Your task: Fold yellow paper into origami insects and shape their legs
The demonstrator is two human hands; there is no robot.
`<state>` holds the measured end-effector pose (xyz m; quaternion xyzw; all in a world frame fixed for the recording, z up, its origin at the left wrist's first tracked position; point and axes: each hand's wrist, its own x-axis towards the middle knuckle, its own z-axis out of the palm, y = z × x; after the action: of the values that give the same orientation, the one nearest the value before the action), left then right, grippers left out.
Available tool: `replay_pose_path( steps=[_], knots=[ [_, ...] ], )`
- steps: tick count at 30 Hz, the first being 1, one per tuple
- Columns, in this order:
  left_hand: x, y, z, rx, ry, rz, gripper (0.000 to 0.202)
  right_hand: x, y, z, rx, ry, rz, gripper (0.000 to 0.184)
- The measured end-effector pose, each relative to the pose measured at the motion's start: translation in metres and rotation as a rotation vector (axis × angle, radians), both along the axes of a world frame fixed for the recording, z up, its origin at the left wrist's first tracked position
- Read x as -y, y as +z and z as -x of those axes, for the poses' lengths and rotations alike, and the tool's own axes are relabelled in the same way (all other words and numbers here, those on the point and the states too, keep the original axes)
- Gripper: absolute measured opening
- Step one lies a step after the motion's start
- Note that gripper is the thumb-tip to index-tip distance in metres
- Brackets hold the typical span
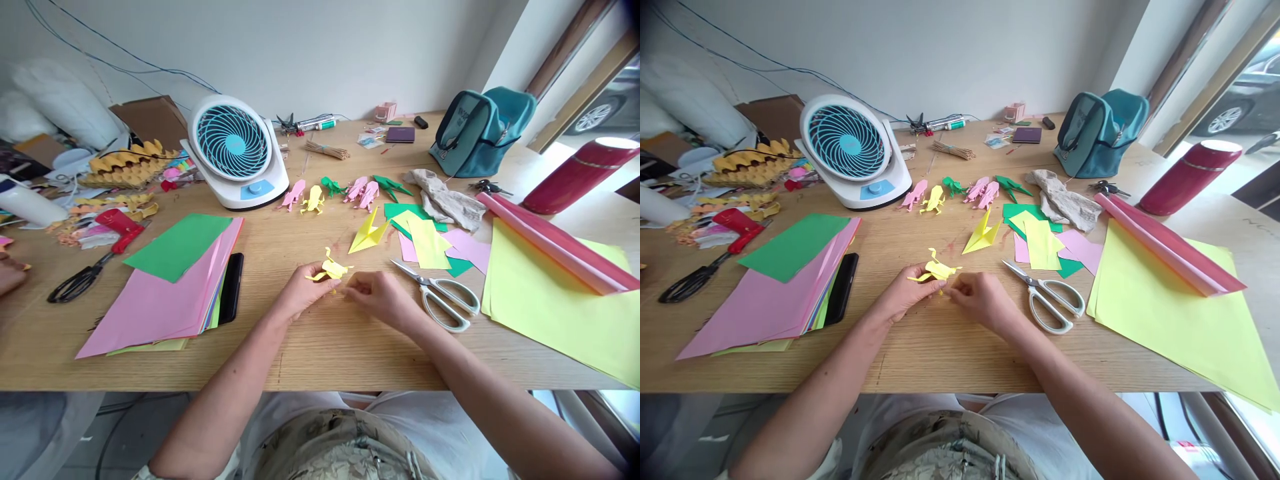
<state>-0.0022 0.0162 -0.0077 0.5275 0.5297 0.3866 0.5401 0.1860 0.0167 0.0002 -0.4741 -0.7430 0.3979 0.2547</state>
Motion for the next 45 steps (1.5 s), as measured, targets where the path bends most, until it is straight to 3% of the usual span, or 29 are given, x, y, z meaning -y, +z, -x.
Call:
replay_pose_path(
  steps=[5,9,13,18,23,30,38,41,45],
  knots=[
    [-0.006,0.008,0.011,0.095,-0.022,0.083,0.042,-0.024,0.003,-0.021,-0.243,-0.217,-0.024,0.022],
    [-0.010,0.011,0.013,0.130,-0.039,0.063,0.048,-0.029,-0.005,-0.020,-0.200,-0.133,0.036,0.025],
    [-0.012,0.004,0.013,0.101,-0.053,0.077,0.039,-0.023,-0.006,-0.013,-0.111,-0.047,0.051,0.024],
    [-0.013,0.001,0.012,0.091,-0.022,0.106,0.038,-0.016,-0.001,-0.010,0.044,-0.045,-0.005,0.019],
    [-0.011,0.004,0.010,0.031,-0.034,0.093,0.037,-0.016,-0.004,-0.009,0.062,-0.068,0.003,0.018],
    [-0.009,0.000,0.015,-0.105,-0.155,0.057,0.027,-0.016,-0.007,-0.009,0.046,-0.069,0.004,0.012],
    [-0.002,0.010,0.021,-0.225,-0.291,0.118,0.021,-0.016,-0.007,-0.012,0.084,-0.046,-0.018,0.009],
    [0.001,0.010,0.019,-0.327,-0.292,0.056,0.020,-0.015,-0.005,-0.014,0.107,-0.008,-0.011,0.009],
    [0.003,0.009,0.014,-0.507,-0.236,-0.161,0.014,-0.013,-0.003,-0.013,0.161,-0.003,-0.053,0.009]
  ],
)
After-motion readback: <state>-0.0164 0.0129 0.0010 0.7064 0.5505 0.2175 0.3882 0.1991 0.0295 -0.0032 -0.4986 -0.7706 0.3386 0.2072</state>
